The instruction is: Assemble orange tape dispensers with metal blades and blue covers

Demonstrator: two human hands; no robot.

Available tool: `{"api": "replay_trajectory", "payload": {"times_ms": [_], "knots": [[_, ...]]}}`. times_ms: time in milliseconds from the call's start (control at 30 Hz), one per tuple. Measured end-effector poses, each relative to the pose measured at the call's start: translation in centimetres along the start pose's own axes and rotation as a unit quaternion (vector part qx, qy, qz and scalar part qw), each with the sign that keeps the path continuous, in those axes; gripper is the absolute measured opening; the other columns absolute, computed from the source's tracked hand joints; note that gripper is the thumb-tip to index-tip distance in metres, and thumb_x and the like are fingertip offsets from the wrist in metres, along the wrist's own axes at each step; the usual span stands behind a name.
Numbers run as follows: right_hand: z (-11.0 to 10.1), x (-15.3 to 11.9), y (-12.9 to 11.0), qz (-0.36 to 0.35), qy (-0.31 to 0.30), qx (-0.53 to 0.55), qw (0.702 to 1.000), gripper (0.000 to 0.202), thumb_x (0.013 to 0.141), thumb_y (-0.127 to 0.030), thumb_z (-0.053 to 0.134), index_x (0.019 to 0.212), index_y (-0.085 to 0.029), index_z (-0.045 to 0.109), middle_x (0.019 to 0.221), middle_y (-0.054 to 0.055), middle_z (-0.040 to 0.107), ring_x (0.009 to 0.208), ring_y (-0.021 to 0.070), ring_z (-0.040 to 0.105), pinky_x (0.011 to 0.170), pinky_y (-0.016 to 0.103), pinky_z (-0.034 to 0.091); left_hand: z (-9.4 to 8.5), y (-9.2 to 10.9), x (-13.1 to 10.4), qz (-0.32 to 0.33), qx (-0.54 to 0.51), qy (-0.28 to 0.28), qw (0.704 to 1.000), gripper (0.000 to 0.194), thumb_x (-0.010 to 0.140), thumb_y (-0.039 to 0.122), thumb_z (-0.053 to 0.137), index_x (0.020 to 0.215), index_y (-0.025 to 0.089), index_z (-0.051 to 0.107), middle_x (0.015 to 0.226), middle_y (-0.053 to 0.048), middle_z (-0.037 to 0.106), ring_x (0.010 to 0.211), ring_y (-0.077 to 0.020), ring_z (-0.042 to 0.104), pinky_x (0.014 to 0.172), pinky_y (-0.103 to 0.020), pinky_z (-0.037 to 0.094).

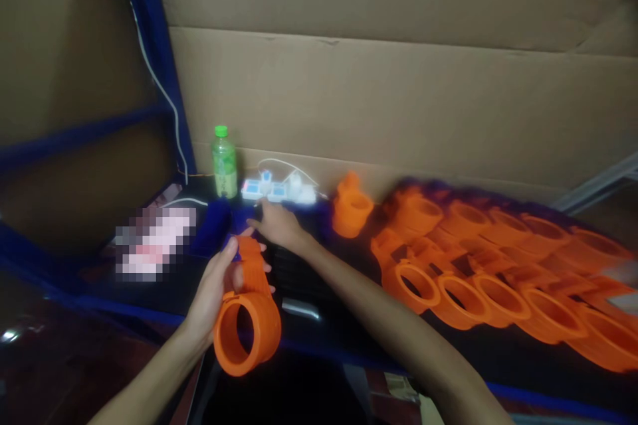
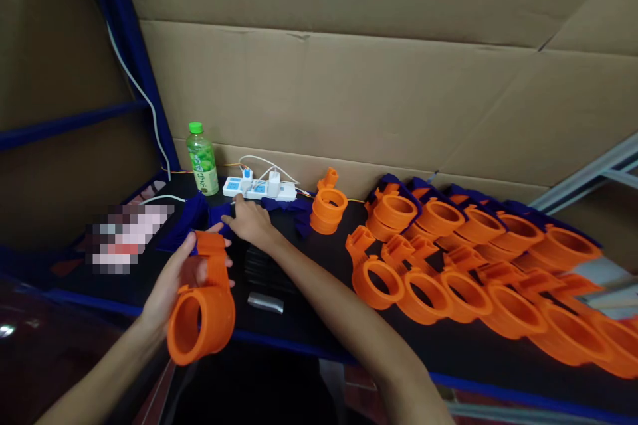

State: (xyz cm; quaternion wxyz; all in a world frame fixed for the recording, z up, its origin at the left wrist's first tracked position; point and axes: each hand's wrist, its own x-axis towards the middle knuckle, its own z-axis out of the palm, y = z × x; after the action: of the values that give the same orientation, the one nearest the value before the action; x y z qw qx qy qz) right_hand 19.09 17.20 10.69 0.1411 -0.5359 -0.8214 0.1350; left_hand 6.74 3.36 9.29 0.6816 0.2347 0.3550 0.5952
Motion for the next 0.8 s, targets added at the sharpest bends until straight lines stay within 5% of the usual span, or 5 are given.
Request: {"api": "replay_trajectory", "payload": {"times_ms": [300,467,600,700,800], "knots": [[-2.7,-0.6,-1.0,-0.027,0.049,-0.02,0.998,0.047,0.098,-0.028,0.053,0.143,-0.018,0.045,0.106,0.01,0.071,0.093,0.0234,0.068,0.081,0.033,0.049,0.4,-0.1,0.1,0.041,-0.006,0.017,0.999,0.057,0.087,0.051,0.07,0.135,0.021,0.061,0.115,-0.012,0.073,0.08,-0.0242,0.076,0.069,-0.037,0.064],[-5.8,-5.3,-1.8,-0.09,0.105,-0.022,0.99,0.023,0.098,-0.028,0.054,0.114,-0.02,0.068,0.104,0.009,0.07,0.099,0.0217,0.063,0.084,0.033,0.05,0.2,-0.7,0.5,0.064,-0.013,0.056,0.996,0.059,0.086,0.054,0.07,0.134,0.021,0.062,0.112,-0.012,0.075,0.083,-0.0263,0.076,0.073,-0.039,0.063],[-5.8,-9.8,-2.5,-0.238,0.172,0.011,0.956,0.011,0.093,-0.026,0.062,0.098,-0.019,0.07,0.112,0.009,0.069,0.111,0.0243,0.061,0.089,0.038,0.055,-0.3,-1.8,0.7,0.092,-0.002,0.083,0.992,0.052,0.085,0.05,0.073,0.126,0.018,0.068,0.115,-0.011,0.076,0.103,-0.0277,0.073,0.087,-0.035,0.059],[-5.1,-11.6,-2.7,-0.289,0.148,0.061,0.944,0.02,0.088,-0.026,0.071,0.104,-0.018,0.065,0.131,0.012,0.064,0.126,0.027,0.057,0.108,0.046,0.049,-0.1,-2.3,0.5,0.128,-0.003,0.078,0.989,0.045,0.087,0.043,0.072,0.126,0.023,0.069,0.126,-0.008,0.073,0.119,-0.0255,0.066,0.098,-0.032,0.052],[-4.8,-12.1,-2.2,-0.26,0.091,0.138,0.951,0.031,0.086,-0.029,0.074,0.112,-0.021,0.06,0.129,0.01,0.066,0.116,0.0227,0.065,0.1,0.042,0.055,0.4,-2.3,0.1,0.106,-0.023,0.032,0.994,0.046,0.089,0.045,0.068,0.132,0.027,0.067,0.131,-0.006,0.07,0.119,-0.026,0.065,0.096,-0.033,0.054]]}}
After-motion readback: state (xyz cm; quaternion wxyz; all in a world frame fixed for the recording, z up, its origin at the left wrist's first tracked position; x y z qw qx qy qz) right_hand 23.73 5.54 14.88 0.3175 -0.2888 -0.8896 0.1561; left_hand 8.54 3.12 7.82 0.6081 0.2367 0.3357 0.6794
